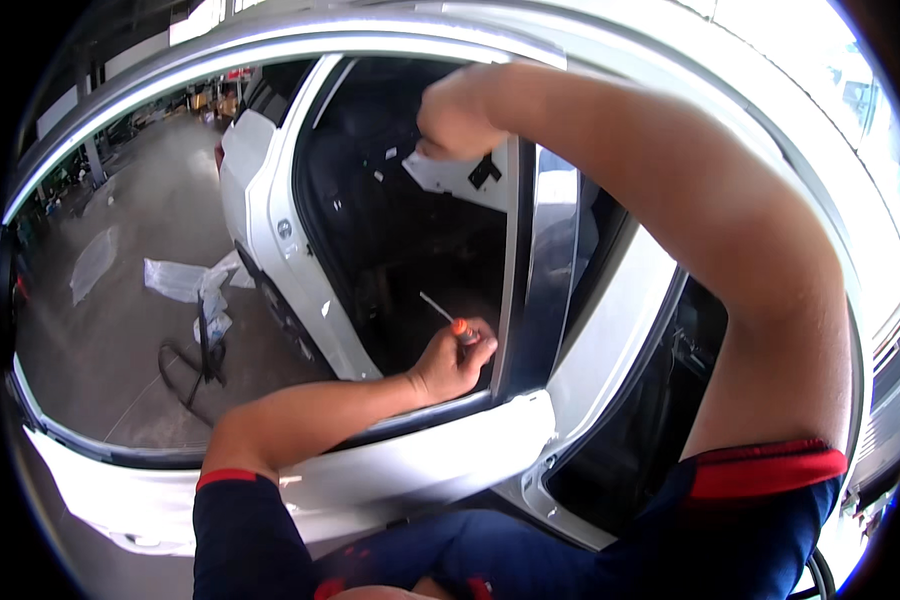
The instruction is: The person removes a black rubber weatherstrip from a detached white car door frame using a screwdriver. They then walk to a white car in the garage and install the weatherstrip along the window frame of the open door, securing it with a screwdriver.
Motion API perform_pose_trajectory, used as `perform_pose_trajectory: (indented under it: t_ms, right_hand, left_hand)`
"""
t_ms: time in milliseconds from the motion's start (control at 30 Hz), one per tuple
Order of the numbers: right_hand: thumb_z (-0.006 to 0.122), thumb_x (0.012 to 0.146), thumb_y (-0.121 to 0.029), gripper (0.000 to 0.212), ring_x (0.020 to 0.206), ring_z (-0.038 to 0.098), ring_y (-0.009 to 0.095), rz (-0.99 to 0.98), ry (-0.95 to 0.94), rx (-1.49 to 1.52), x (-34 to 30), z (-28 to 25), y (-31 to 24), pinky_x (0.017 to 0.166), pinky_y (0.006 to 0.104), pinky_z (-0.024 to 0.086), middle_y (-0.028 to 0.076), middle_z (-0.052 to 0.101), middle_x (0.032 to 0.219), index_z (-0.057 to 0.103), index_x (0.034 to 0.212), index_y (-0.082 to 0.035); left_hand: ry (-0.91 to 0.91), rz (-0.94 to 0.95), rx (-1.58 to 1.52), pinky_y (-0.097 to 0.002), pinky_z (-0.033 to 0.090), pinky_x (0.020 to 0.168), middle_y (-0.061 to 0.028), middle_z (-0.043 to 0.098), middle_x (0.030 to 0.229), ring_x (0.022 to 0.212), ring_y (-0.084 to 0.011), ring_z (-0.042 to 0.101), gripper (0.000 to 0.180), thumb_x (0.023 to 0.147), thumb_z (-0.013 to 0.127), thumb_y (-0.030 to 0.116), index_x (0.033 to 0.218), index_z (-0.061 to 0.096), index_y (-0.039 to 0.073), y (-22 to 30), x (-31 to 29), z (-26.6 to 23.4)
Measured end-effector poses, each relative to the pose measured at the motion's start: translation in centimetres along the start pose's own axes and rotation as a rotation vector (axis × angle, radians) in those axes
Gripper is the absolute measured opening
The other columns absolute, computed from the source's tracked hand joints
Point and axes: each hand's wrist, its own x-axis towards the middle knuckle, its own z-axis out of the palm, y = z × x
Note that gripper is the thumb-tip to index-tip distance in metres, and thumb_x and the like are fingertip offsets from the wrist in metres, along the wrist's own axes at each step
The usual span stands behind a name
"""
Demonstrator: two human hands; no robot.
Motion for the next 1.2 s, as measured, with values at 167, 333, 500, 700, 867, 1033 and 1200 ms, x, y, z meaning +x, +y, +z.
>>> perform_pose_trajectory:
  t_ms: [167, 333, 500, 700, 867, 1033, 1200]
  right_hand:
    - [0.042, 0.102, -0.039, 0.054, 0.074, 0.069, 0.032, -0.284, 0.193, 0.027, -0.5, 0.7, -5.4, 0.076, 0.0420, 0.056, 0.012, 0.069, 0.068, 0.072, 0.070, -0.006]
    - [0.047, 0.098, -0.027, 0.034, 0.086, 0.069, 0.031, -0.587, 0.095, -0.237, 1.3, 2.0, -3.1, 0.074, 0.0418, 0.056, 0.015, 0.071, 0.089, 0.072, 0.088, -0.007]
    - [0.046, 0.095, -0.030, 0.041, 0.081, 0.068, 0.037, -0.061, 0.102, -0.085, -0.1, 0.4, 0.3, 0.076, 0.0457, 0.056, 0.017, 0.070, 0.081, 0.072, 0.079, -0.003]
    - [0.053, 0.094, -0.026, 0.032, 0.068, 0.067, 0.031, -0.575, 0.381, -0.066, 0.2, 1.7, -6.8, 0.066, 0.0408, 0.055, 0.010, 0.069, 0.071, 0.070, 0.073, -0.010]
    - [0.056, 0.089, -0.021, 0.025, 0.079, 0.070, 0.028, -0.295, 0.060, -0.343, -0.8, 0.5, 1.3, 0.075, 0.0386, 0.057, 0.011, 0.072, 0.083, 0.074, 0.079, -0.006]
    - [0.049, 0.093, -0.025, 0.035, 0.073, 0.068, 0.035, -0.077, 0.146, -0.168, -0.4, 1.1, 0.5, 0.070, 0.0441, 0.056, 0.016, 0.068, 0.073, 0.069, 0.072, -0.005]
    - [0.056, 0.087, -0.022, 0.024, 0.078, 0.070, 0.029, -0.477, 0.277, -0.067, 0.8, -0.1, -9.3, 0.069, 0.0423, 0.057, 0.008, 0.071, 0.075, 0.069, 0.070, -0.010]
  left_hand:
    - [0.007, -0.015, 0.005, -0.0270, 0.041, 0.057, -0.0019, 0.050, 0.061, 0.057, -0.0104, 0.048, 0.018, 0.095, 0.057, 0.015, 0.081, 0.055, 0.003, -1.1, 0.7, -1.0]
    - [0.055, -0.084, -0.085, -0.0270, 0.042, 0.057, -0.0013, 0.051, 0.062, 0.059, -0.0105, 0.049, 0.018, 0.093, 0.058, 0.013, 0.079, 0.055, 0.003, -1.6, -0.1, 0.6]
    - [0.054, -0.144, -0.022, -0.0274, 0.042, 0.057, -0.0018, 0.053, 0.060, 0.058, -0.0112, 0.052, 0.023, 0.094, 0.057, 0.019, 0.076, 0.056, 0.003, -2.3, -0.6, 0.5]
    - [0.090, -0.055, 0.003, -0.0269, 0.042, 0.058, -0.0013, 0.053, 0.060, 0.058, -0.0107, 0.051, 0.025, 0.094, 0.057, 0.021, 0.077, 0.056, 0.003, -3.2, 0.1, -0.3]
    - [0.094, -0.176, -0.109, -0.0272, 0.041, 0.057, -0.0007, 0.053, 0.060, 0.058, -0.0095, 0.052, 0.023, 0.093, 0.058, 0.019, 0.077, 0.056, 0.003, -2.6, -1.6, 1.1]
    - [0.106, -0.141, -0.058, -0.0289, 0.043, 0.058, -0.0034, 0.054, 0.059, 0.058, -0.0135, 0.054, 0.027, 0.094, 0.055, 0.022, 0.076, 0.057, 0.001, -2.3, -0.4, 1.0]
    - [0.092, -0.182, -0.001, -0.0292, 0.044, 0.058, -0.0028, 0.055, 0.061, 0.059, -0.0132, 0.055, 0.027, 0.093, 0.056, 0.024, 0.077, 0.058, 0.002, -4.7, -0.5, -0.3]
